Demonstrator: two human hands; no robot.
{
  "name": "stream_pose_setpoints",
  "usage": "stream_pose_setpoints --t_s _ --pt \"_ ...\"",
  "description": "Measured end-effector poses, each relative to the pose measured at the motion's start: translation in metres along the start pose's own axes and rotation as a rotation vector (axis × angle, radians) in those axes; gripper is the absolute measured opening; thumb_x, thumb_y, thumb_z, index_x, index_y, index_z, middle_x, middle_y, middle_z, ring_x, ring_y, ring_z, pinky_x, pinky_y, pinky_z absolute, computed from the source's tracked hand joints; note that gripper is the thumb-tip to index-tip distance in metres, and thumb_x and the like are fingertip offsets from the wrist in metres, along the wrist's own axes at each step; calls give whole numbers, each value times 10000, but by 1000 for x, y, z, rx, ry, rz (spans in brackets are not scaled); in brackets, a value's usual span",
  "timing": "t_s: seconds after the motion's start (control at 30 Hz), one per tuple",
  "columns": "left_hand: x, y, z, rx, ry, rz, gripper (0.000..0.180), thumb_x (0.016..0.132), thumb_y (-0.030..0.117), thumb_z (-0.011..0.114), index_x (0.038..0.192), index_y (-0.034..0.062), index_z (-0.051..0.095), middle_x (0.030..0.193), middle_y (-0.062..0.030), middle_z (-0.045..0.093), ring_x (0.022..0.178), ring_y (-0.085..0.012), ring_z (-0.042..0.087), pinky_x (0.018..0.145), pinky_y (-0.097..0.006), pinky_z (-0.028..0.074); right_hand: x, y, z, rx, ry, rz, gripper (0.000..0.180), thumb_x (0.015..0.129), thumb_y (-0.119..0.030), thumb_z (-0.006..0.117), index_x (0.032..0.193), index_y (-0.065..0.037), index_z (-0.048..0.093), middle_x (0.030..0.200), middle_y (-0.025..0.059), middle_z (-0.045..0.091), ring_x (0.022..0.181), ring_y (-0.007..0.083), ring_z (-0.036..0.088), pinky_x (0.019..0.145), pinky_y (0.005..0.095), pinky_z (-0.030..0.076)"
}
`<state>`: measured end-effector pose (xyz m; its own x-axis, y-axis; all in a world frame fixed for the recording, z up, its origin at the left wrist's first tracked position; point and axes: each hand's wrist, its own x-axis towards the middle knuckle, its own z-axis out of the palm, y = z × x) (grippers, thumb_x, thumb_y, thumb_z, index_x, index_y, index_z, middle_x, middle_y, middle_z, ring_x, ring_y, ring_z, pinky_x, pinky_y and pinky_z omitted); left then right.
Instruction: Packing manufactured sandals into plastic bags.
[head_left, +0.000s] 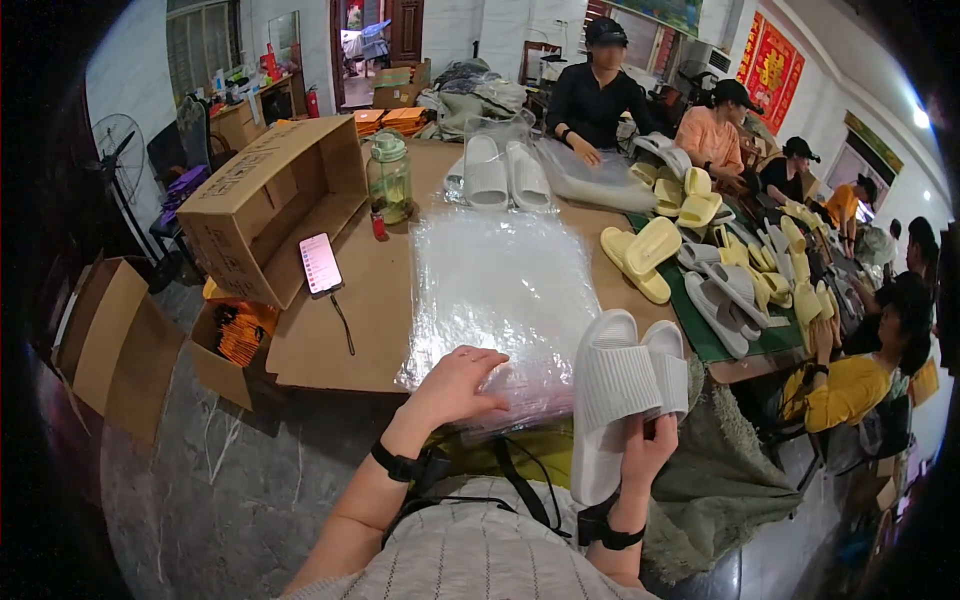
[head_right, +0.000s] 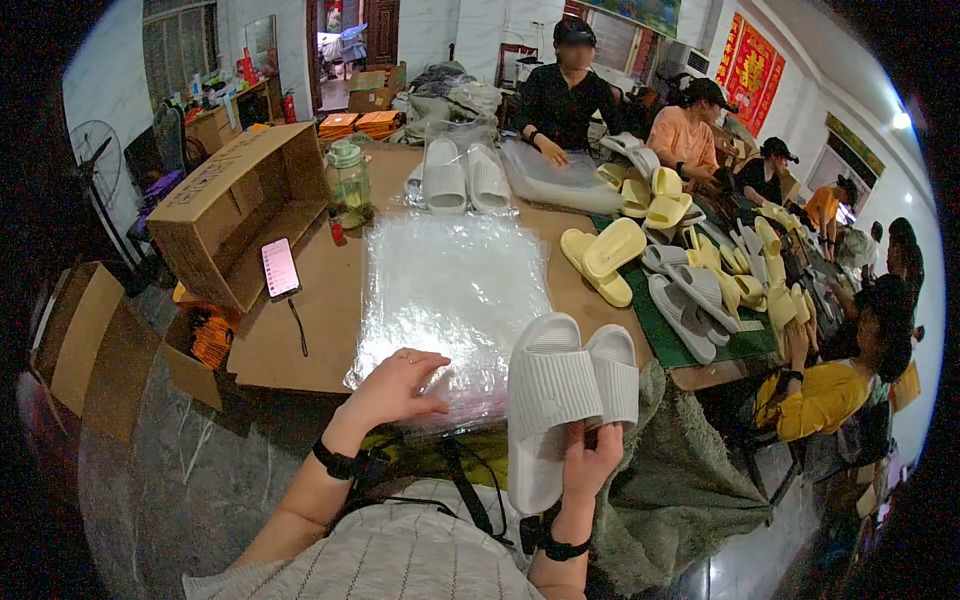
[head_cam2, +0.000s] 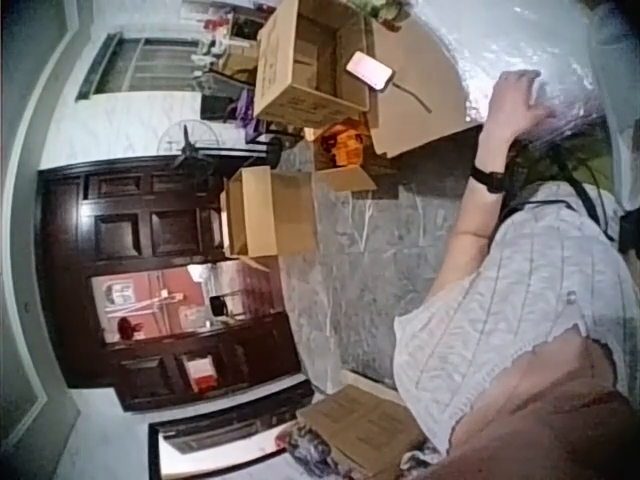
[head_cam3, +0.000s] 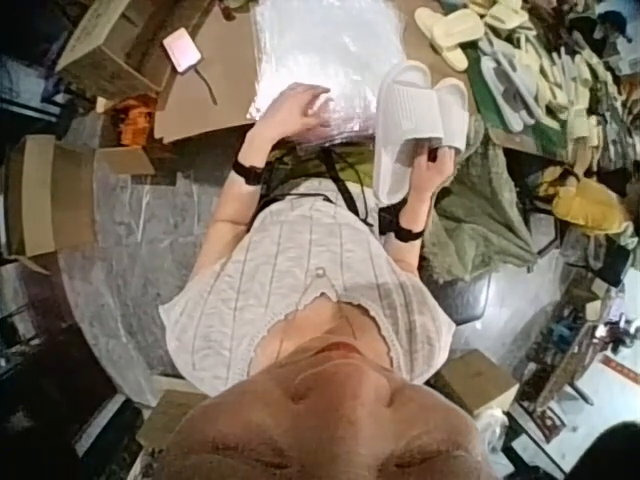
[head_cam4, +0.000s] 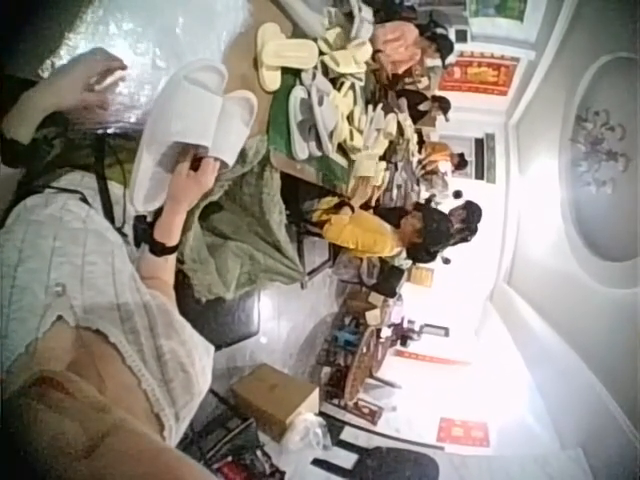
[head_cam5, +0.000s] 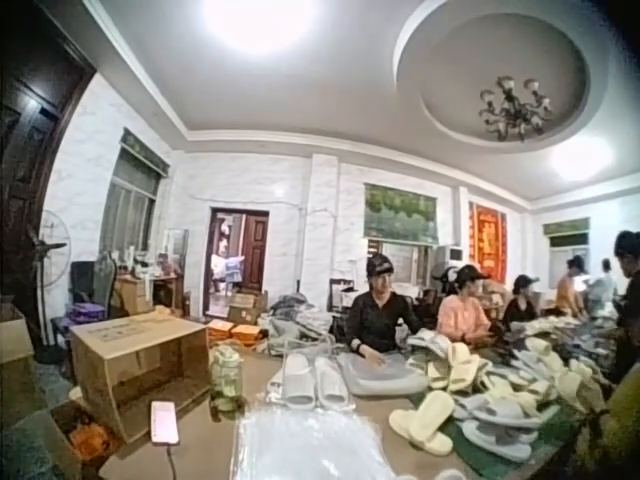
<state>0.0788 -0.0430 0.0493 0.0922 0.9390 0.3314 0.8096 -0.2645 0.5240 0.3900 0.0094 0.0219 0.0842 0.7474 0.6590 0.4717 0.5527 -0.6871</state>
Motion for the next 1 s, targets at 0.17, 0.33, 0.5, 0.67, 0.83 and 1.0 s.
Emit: stream_pose_setpoints --t_s 0.17,0.33,0.5,0.67,0.83,1.0 --pt "-4 -9 12 23 160 3 487 803 237 775 1229 50 633 1317 -185 590 1257 -358 512 1040 -421 454 5 -4 -1 -14 43 -118 157 867 -54 701 916 44 588 828 136 548 763 267 534 687 343 422" --pt "-1 -18 14 148 165 -46 405 792 217 779 1158 80 673 1287 -147 614 1169 -337 576 996 -413 481 2 2 0 -27 34 -93 179 866 -62 707 880 46 565 801 135 527 720 279 514 659 351 408" --pt "0 -21 13 -8 65 -228 323 771 253 798 1037 86 722 1253 -130 625 1149 -332 574 994 -409 480 1 7 -1 -26 18 -31 223 886 -82 717 839 38 535 772 109 495 672 256 471 631 354 384" --pt "-2 -1 11 169 114 47 452 722 340 827 1097 116 714 1304 -127 604 1245 -342 504 1014 -436 458 2 1 0 0 43 -46 209 895 -84 712 848 33 546 776 95 505 689 239 478 644 344 391" --pt "-4 -9 22 170 98 73 315 803 303 755 1049 108 727 1252 -133 645 1167 -335 570 968 -436 480 4 -6 2 26 23 -34 153 901 -74 696 925 39 595 816 99 538 719 232 505 661 336 411" --pt "5 -9 24 -2 238 -6 231 912 253 636 1000 65 739 1082 -159 707 1017 -350 650 906 -416 511 2 5 -2 6 23 -24 156 914 -76 686 988 44 619 847 68 544 733 172 509 647 305 407"
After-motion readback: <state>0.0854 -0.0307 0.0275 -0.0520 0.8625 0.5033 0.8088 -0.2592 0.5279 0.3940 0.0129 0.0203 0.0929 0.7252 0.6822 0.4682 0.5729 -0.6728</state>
